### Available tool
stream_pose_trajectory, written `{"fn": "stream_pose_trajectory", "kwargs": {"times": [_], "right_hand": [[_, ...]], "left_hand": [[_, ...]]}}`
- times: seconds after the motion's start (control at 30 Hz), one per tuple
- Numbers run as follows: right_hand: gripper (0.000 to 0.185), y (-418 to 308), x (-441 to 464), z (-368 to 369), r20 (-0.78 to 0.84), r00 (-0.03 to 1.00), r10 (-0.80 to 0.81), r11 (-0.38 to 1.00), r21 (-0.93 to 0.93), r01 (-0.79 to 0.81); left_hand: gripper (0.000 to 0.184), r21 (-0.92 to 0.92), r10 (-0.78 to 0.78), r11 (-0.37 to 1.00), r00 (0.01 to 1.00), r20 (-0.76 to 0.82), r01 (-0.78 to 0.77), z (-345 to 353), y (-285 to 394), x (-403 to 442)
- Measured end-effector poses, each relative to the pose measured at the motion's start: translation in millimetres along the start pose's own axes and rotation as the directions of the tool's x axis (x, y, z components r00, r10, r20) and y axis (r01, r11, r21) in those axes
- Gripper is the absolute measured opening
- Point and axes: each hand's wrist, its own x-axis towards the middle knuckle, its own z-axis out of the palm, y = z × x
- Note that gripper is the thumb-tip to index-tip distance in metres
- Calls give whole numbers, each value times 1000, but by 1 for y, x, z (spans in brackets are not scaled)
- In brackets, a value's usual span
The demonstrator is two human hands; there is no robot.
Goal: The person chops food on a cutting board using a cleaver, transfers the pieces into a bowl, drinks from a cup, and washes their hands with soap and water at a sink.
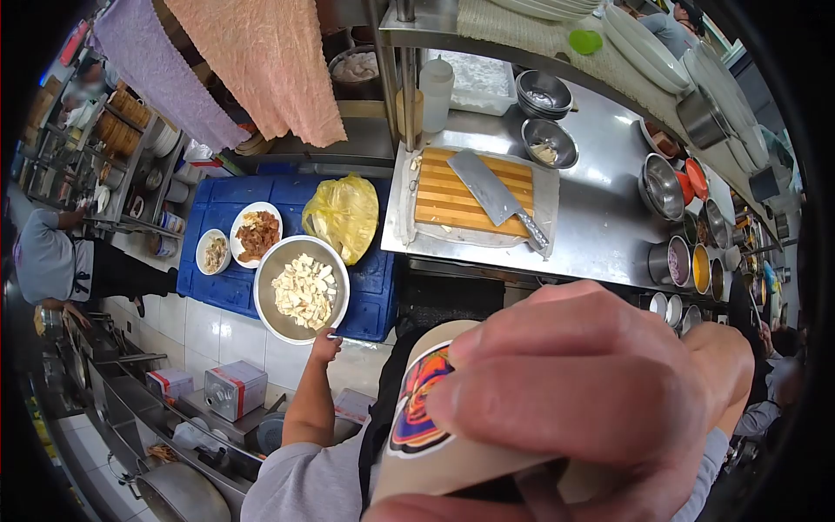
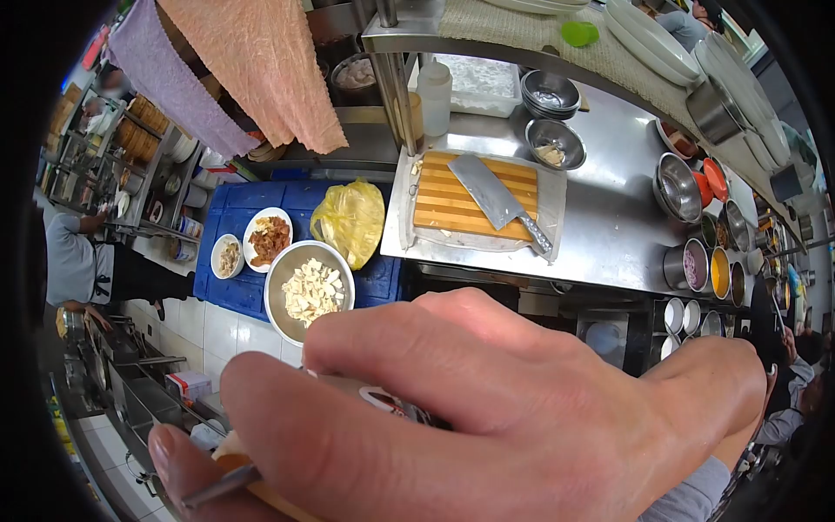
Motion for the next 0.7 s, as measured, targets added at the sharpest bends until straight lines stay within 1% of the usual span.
{"fn": "stream_pose_trajectory", "kwargs": {"times": [0.1,0.2,0.27,0.33,0.4,0.47,0.5,0.63,0.7], "right_hand": [[22,-5,0,-8,57,995,83,996,-39,-81],[22,-10,0,-14,74,985,157,986,-76,-151],[23,-15,1,-16,73,978,197,977,-97,-190],[23,-21,1,-17,50,970,237,966,-114,-231],[25,-23,2,-16,18,969,245,963,-119,-241],[24,-24,3,-16,3,971,241,955,-180,-236],[23,-23,3,-17,-3,971,239,951,-200,-234],[21,-9,9,-22,75,977,197,980,25,-200],[21,-5,7,-13,88,978,188,977,80,-196]], "left_hand": [[45,-27,-9,1000,1000,-3,9,2,6,1],[47,-56,9,998,1000,28,-8,1,7,4],[49,-77,34,997,998,47,-31,1,8,6],[49,-72,27,997,999,36,-24,1,14,1],[49,-69,20,997,999,25,-18,1,19,-2],[50,1,24,1000,1000,7,-24,0,21,-4],[50,2,27,1000,1000,6,-27,-1,24,-6],[52,43,-5,999,1000,-20,6,-2,28,-10],[52,53,4,999,1000,-7,-3,-4,24,-5]]}}
